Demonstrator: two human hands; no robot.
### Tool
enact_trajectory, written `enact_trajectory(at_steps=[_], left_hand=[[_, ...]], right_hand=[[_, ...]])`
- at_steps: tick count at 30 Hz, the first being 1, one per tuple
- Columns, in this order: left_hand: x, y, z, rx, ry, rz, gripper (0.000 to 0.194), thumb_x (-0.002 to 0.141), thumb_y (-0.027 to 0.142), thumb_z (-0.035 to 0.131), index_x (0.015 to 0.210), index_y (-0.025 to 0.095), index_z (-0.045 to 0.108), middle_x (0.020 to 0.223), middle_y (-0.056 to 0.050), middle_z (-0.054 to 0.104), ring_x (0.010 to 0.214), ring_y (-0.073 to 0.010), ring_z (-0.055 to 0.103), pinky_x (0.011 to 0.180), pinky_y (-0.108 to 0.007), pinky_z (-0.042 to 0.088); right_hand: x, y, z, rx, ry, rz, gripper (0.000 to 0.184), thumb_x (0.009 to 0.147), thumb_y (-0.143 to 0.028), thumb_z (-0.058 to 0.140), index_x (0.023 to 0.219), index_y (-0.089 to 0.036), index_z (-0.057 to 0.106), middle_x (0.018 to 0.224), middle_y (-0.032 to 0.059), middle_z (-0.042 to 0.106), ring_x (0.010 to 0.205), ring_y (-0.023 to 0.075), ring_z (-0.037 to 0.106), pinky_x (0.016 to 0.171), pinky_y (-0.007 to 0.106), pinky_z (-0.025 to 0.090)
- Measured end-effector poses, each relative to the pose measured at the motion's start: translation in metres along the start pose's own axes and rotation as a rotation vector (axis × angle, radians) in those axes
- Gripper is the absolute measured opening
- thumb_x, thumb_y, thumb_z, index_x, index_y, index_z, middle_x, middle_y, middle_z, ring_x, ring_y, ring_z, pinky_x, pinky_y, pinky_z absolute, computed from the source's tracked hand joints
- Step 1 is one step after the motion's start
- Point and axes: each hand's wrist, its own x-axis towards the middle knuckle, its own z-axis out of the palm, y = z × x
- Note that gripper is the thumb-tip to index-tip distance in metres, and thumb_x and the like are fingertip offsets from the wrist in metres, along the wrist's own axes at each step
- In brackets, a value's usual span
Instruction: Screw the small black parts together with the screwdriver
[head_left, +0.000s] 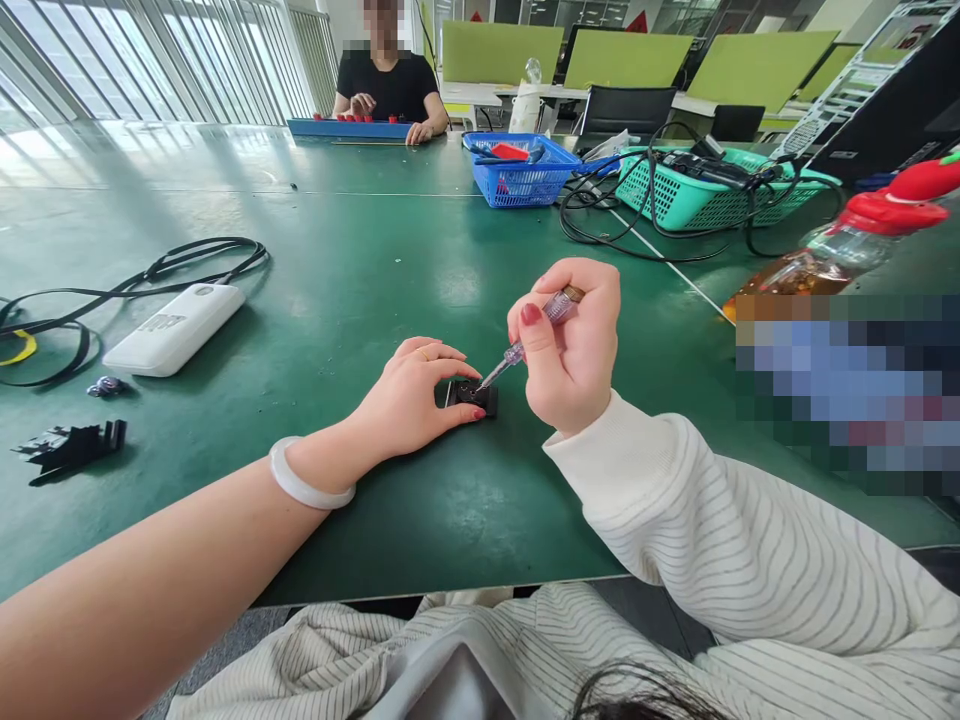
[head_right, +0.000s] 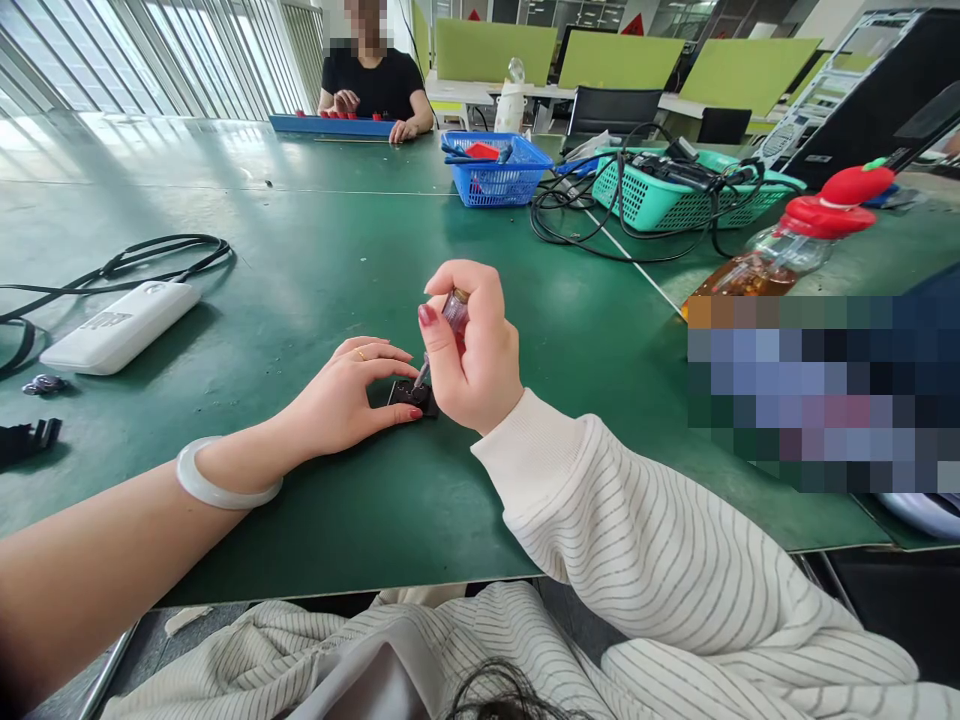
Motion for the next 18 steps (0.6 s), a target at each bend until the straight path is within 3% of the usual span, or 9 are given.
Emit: enact_trajectory(at_steps=[5, 13, 18], left_hand=[[0.0008, -0.0004, 0.0007, -0.005, -0.007, -0.008, 0.035, 0.078, 0.045, 0.083, 0.109, 0.027, 0.081, 0.128, -0.008, 0.072, 0.134, -0.0357, 0.053, 0.121, -0.059, 0.040], [0.0019, -0.0008, 0.0007, -0.036, -0.023, -0.008, 0.033, 0.079, 0.045, 0.081, 0.107, 0.027, 0.079, 0.127, -0.007, 0.072, 0.135, -0.0340, 0.052, 0.123, -0.057, 0.036], [0.0021, -0.0021, 0.0005, -0.046, -0.025, -0.012, 0.033, 0.080, 0.046, 0.080, 0.106, 0.026, 0.079, 0.127, -0.007, 0.073, 0.135, -0.0336, 0.052, 0.124, -0.056, 0.035]], right_hand=[[0.0011, -0.0058, 0.0006, 0.009, 0.067, -0.016, 0.011, 0.105, -0.036, 0.050, 0.113, -0.029, 0.047, 0.089, -0.0022, 0.052, 0.054, 0.0074, 0.048, 0.052, 0.026, 0.046], [0.0012, -0.0081, -0.0030, -0.010, -0.107, -0.031, 0.015, 0.107, -0.038, 0.043, 0.116, -0.027, 0.046, 0.087, -0.0034, 0.053, 0.057, 0.0072, 0.050, 0.056, 0.026, 0.050], [0.0014, -0.0102, -0.0028, -0.026, -0.067, -0.085, 0.008, 0.105, -0.029, 0.045, 0.112, -0.027, 0.047, 0.088, -0.0024, 0.056, 0.057, 0.0074, 0.052, 0.054, 0.024, 0.049]])
